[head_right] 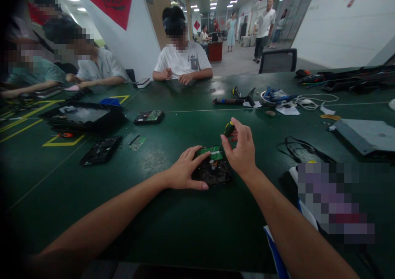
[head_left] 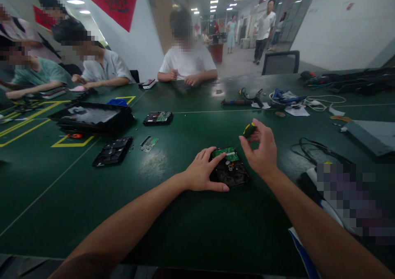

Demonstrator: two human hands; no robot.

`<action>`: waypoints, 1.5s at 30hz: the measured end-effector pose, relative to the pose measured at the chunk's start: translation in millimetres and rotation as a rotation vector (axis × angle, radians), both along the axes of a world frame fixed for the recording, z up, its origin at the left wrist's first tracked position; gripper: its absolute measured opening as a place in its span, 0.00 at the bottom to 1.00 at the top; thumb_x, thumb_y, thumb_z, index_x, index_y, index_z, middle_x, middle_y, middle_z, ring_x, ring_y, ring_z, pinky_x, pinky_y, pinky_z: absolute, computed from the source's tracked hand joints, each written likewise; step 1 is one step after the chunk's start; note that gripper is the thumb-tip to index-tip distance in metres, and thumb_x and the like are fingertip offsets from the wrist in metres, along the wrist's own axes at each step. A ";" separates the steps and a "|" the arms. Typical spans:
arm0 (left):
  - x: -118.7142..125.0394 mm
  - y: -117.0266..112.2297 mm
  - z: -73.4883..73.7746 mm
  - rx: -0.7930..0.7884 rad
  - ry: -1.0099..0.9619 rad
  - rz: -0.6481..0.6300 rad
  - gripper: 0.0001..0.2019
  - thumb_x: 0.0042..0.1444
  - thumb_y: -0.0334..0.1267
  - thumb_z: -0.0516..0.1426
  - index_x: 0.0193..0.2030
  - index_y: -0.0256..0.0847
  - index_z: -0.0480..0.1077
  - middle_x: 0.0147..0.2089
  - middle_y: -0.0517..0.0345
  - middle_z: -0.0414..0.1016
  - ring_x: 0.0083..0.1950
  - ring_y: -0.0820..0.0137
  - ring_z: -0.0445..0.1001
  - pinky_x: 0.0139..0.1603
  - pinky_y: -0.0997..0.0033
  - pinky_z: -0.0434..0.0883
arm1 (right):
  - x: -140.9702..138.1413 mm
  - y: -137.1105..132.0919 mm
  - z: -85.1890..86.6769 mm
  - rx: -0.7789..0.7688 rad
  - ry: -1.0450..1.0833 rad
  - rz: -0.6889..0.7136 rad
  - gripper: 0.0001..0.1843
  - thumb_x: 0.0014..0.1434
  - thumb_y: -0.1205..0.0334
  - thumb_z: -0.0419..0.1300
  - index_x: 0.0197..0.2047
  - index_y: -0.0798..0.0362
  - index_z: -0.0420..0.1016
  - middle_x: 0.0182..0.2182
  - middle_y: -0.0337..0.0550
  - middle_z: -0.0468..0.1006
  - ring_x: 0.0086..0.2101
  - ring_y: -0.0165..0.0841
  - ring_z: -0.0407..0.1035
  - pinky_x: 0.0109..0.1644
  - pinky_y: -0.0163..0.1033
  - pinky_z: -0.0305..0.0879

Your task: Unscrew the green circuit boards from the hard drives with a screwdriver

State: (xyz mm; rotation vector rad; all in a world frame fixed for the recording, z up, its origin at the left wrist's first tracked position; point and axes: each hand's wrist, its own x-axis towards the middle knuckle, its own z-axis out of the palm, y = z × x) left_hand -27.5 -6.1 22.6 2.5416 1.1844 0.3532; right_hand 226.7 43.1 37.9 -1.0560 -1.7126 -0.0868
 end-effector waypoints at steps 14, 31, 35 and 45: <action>-0.3 0.7 -4.0 0.024 0.002 0.000 0.61 0.50 0.82 0.58 0.81 0.47 0.49 0.80 0.36 0.43 0.80 0.34 0.45 0.76 0.31 0.54 | -1.3 -1.4 2.0 0.027 -0.004 0.028 0.36 0.65 0.60 0.65 0.74 0.41 0.61 0.52 0.49 0.76 0.39 0.40 0.77 0.45 0.54 0.83; -0.5 0.6 -4.8 0.025 -0.016 0.000 0.60 0.50 0.80 0.59 0.81 0.49 0.49 0.81 0.38 0.43 0.79 0.33 0.46 0.76 0.30 0.54 | -0.1 1.4 -3.8 -0.019 0.033 0.026 0.38 0.65 0.58 0.66 0.74 0.43 0.59 0.56 0.51 0.76 0.40 0.40 0.78 0.45 0.53 0.83; 0.1 0.8 -5.7 0.027 -0.014 0.004 0.60 0.50 0.80 0.59 0.81 0.49 0.49 0.80 0.37 0.44 0.79 0.33 0.46 0.76 0.29 0.54 | -2.5 -1.0 -1.9 -0.016 0.017 0.066 0.39 0.67 0.61 0.62 0.77 0.43 0.54 0.58 0.52 0.76 0.43 0.41 0.79 0.51 0.55 0.82; -0.4 1.2 -4.6 0.024 -0.009 0.001 0.59 0.50 0.80 0.60 0.81 0.49 0.51 0.80 0.36 0.45 0.79 0.34 0.48 0.75 0.30 0.55 | -2.1 -4.3 2.4 0.040 -0.045 0.008 0.37 0.66 0.60 0.63 0.75 0.43 0.57 0.53 0.50 0.74 0.39 0.40 0.73 0.48 0.57 0.81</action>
